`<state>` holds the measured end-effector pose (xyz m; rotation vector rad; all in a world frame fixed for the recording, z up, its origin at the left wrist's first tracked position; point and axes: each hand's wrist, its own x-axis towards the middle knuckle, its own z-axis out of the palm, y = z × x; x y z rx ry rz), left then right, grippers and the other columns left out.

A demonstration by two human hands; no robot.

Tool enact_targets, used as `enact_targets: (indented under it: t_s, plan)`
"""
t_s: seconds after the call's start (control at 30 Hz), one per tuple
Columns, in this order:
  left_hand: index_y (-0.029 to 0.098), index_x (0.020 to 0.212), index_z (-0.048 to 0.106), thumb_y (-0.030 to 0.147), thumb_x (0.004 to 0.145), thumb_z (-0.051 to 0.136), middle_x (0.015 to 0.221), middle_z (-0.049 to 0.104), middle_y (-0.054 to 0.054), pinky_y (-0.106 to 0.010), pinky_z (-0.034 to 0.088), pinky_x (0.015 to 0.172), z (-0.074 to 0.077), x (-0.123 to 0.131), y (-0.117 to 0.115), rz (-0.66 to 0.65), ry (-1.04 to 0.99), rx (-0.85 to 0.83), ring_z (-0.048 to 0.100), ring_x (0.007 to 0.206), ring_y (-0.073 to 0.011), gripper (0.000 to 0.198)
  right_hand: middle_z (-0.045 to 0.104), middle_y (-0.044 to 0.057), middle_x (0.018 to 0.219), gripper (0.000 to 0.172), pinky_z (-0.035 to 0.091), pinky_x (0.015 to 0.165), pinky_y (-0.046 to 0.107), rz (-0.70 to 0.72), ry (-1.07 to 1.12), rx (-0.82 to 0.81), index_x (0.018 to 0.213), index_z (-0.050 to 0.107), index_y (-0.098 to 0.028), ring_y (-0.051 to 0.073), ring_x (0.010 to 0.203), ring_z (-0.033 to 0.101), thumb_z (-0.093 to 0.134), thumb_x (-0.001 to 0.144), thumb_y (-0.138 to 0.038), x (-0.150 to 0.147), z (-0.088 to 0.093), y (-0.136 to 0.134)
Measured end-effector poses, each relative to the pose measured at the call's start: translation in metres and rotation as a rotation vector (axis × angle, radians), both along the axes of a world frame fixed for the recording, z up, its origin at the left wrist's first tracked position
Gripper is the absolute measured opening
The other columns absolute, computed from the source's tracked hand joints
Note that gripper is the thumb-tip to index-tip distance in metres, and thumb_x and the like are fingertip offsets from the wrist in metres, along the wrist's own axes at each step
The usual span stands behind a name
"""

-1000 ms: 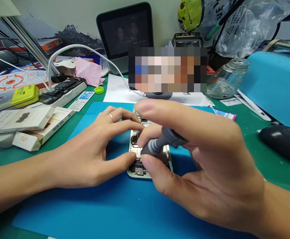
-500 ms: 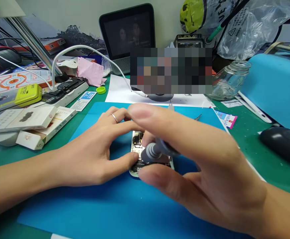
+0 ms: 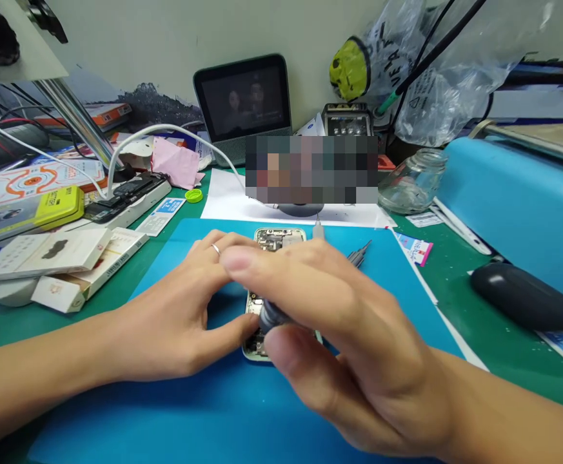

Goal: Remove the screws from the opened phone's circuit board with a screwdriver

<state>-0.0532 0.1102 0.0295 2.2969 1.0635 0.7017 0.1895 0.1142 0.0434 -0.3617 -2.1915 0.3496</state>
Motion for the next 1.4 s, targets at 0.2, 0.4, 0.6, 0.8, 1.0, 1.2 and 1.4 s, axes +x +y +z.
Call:
enact_targets:
  t_s: [0.2,0.4,0.6,0.8,1.0,1.2,1.4]
  plan:
    - [0.029,0.130,0.072,0.030,0.098,0.070,0.138,0.066,-0.004,-0.058,0.050,0.110,0.002,0.002,0.000,-0.001,-0.014,-0.074,0.057,0.128,-0.0306,0.031,0.081,0.005,0.104,0.061,0.069,0.087,0.040,-0.024,-0.088,-0.025,0.169,0.049,-0.033,0.025,0.097,0.079,0.062,0.110,-0.023,0.005,0.004,-0.002]
    - [0.032,0.129,0.073,0.032,0.099,0.072,0.140,0.067,-0.006,-0.059,0.053,0.112,-0.001,0.003,0.000,-0.006,-0.034,-0.056,0.059,0.131,-0.0328,0.030,0.083,0.006,0.110,0.069,0.069,0.092,0.041,0.015,-0.149,-0.065,0.173,0.041,-0.033,0.025,0.098,0.079,0.060,0.109,-0.017,0.008,0.004,-0.004]
    - [0.033,0.130,0.073,0.032,0.098,0.073,0.141,0.066,-0.005,-0.058,0.053,0.114,-0.002,0.002,0.000,0.001,-0.030,-0.069,0.058,0.131,-0.0318,0.032,0.079,0.006,0.112,0.069,0.070,0.090,0.035,-0.004,-0.123,-0.071,0.171,0.047,-0.033,0.024,0.103,0.076,0.067,0.106,-0.022,0.010,0.004,-0.006]
    - [0.032,0.131,0.074,0.033,0.099,0.072,0.140,0.066,-0.006,-0.059,0.052,0.112,0.002,0.002,0.000,-0.012,-0.022,-0.078,0.058,0.131,-0.0328,0.032,0.084,0.005,0.114,0.074,0.071,0.095,0.039,0.007,-0.068,-0.019,0.167,0.049,-0.031,0.024,0.107,0.081,0.066,0.099,-0.008,-0.002,-0.001,-0.003]
    - [0.029,0.118,0.071,0.030,0.100,0.069,0.139,0.067,-0.005,-0.058,0.048,0.106,0.003,0.001,0.000,-0.005,-0.015,-0.053,0.058,0.127,-0.0319,0.019,0.086,0.003,0.109,0.089,0.073,0.084,0.034,-0.014,-0.026,-0.048,0.177,0.042,-0.032,0.020,0.085,0.083,0.067,0.097,-0.001,0.001,-0.009,-0.004]
    - [0.028,0.113,0.074,0.031,0.100,0.067,0.143,0.066,-0.006,-0.053,0.045,0.107,0.002,0.000,0.000,0.007,0.031,-0.023,0.055,0.130,-0.0314,0.015,0.085,0.006,0.141,0.091,0.077,0.085,0.034,-0.158,-0.032,-0.036,0.177,0.047,-0.040,0.025,0.104,0.089,0.076,0.097,-0.009,0.007,-0.012,-0.007]
    - [0.029,0.139,0.075,0.034,0.101,0.067,0.144,0.067,-0.006,-0.051,0.044,0.111,0.001,-0.001,0.000,0.009,0.050,0.018,0.057,0.131,-0.0293,0.039,0.088,-0.005,0.103,0.091,0.074,0.086,0.022,-0.128,0.122,0.035,0.164,0.061,-0.047,0.015,0.089,0.088,0.071,0.091,0.005,-0.004,-0.011,-0.004]
